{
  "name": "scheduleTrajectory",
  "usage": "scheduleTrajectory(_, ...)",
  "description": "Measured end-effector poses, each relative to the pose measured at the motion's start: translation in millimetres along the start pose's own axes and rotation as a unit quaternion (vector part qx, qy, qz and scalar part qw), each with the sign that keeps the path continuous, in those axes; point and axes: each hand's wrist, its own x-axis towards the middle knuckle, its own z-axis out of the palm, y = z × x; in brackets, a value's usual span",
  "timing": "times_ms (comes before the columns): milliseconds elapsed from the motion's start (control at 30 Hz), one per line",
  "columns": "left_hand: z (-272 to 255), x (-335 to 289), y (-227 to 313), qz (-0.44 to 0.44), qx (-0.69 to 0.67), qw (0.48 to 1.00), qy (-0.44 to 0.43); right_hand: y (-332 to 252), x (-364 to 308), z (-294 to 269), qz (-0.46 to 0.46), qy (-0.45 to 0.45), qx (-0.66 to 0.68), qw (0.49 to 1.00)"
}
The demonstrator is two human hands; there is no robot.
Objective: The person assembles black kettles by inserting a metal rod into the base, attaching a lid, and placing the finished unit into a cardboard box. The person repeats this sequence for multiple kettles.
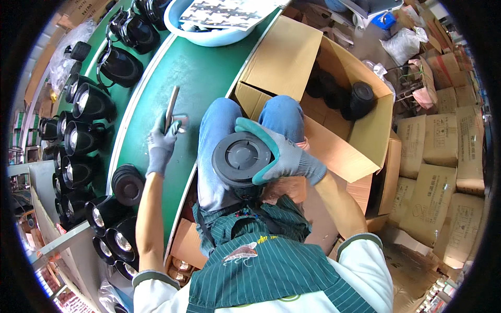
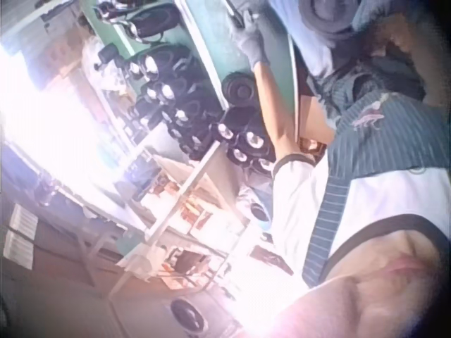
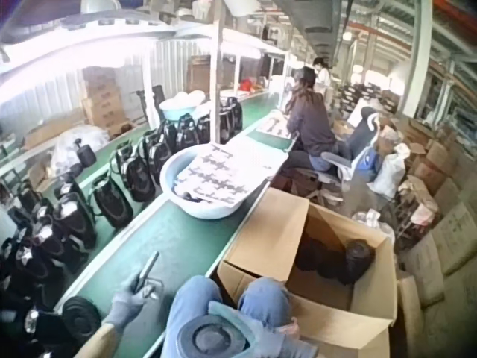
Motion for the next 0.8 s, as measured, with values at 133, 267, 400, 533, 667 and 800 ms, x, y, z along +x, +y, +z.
scheduleTrajectory(133, -49.9, -31.0, 161.2, 0.107, -0.196, 0.950, -0.217, 3.7, -8.7, 15.8, -0.001, 0.061, -0.016, 0.998)
scheduleTrajectory(267, -66.1, -56.9, 244.3, 0.229, 0.117, 0.901, -0.350, 21.1, -13.7, 29.3, -0.046, 0.147, 0.067, 0.986)
scheduleTrajectory(400, -66.5, -88.6, 242.4, 0.246, 0.215, 0.901, -0.285, 9.6, 1.5, 15.9, 0.003, 0.196, 0.315, 0.929)
scheduleTrajectory(533, -53.4, -136.1, 268.6, 0.177, 0.279, 0.915, -0.230, -7.0, 40.1, -6.4, 0.022, 0.080, 0.292, 0.953)
scheduleTrajectory(667, -33.3, -150.9, 267.3, 0.132, 0.278, 0.935, -0.177, 28.9, 39.1, -12.9, -0.061, 0.070, 0.192, 0.977)
scheduleTrajectory(800, -46.4, -130.4, 216.2, 0.159, 0.045, 0.969, -0.182, -6.2, 5.2, 18.0, 0.024, 0.105, 0.252, 0.962)
